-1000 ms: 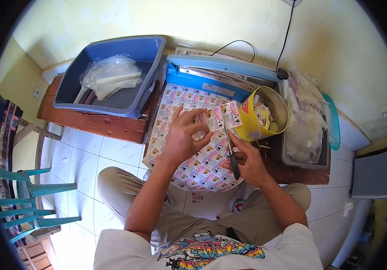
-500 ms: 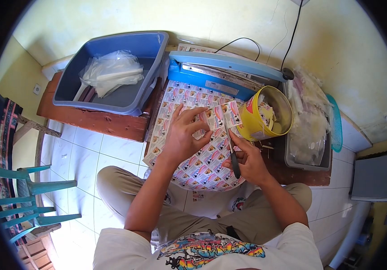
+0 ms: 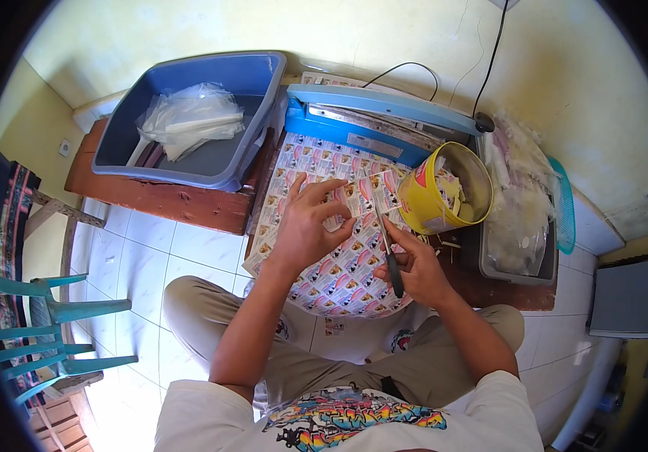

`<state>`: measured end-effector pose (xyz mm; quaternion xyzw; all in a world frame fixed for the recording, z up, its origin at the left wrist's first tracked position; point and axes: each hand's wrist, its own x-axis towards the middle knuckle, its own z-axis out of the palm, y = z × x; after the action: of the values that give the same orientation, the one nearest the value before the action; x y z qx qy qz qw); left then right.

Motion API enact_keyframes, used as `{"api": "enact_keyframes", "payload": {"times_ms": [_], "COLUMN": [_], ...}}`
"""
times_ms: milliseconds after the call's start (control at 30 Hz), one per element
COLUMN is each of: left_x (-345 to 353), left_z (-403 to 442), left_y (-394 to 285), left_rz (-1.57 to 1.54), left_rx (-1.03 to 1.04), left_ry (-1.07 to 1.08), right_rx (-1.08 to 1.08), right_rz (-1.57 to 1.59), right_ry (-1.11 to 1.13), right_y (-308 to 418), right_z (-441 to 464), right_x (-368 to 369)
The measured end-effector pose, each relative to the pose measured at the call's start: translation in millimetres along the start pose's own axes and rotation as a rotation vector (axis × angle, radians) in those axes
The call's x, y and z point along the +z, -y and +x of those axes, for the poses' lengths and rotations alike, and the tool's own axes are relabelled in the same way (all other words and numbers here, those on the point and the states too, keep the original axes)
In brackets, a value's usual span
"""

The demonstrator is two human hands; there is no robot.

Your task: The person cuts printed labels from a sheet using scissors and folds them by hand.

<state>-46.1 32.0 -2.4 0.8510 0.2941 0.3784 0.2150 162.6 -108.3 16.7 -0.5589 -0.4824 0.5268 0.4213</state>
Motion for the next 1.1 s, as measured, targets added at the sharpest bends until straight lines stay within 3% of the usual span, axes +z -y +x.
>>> {"api": "enact_keyframes", "payload": {"times_ms": [800,967,1100], "left_x": [1,-5,-6], "left_z": [-1,-1,-5], "left_y": [5,4,8], "left_rz": [0.045,0.077,0.119], "left_rx": [-0.009,-0.037,-0.094], "left_ry": [0.013,0.025,0.078], "right_rx": [0.068,-0.070,-0.006], "right_rz": [0.052,-0.238,-0.544], "right_ry": [-0.001,-0.049,-0.043], "right_y": [-7,-22,-25], "right_z": [7,13,14], "right_x": [1,3,2]}}
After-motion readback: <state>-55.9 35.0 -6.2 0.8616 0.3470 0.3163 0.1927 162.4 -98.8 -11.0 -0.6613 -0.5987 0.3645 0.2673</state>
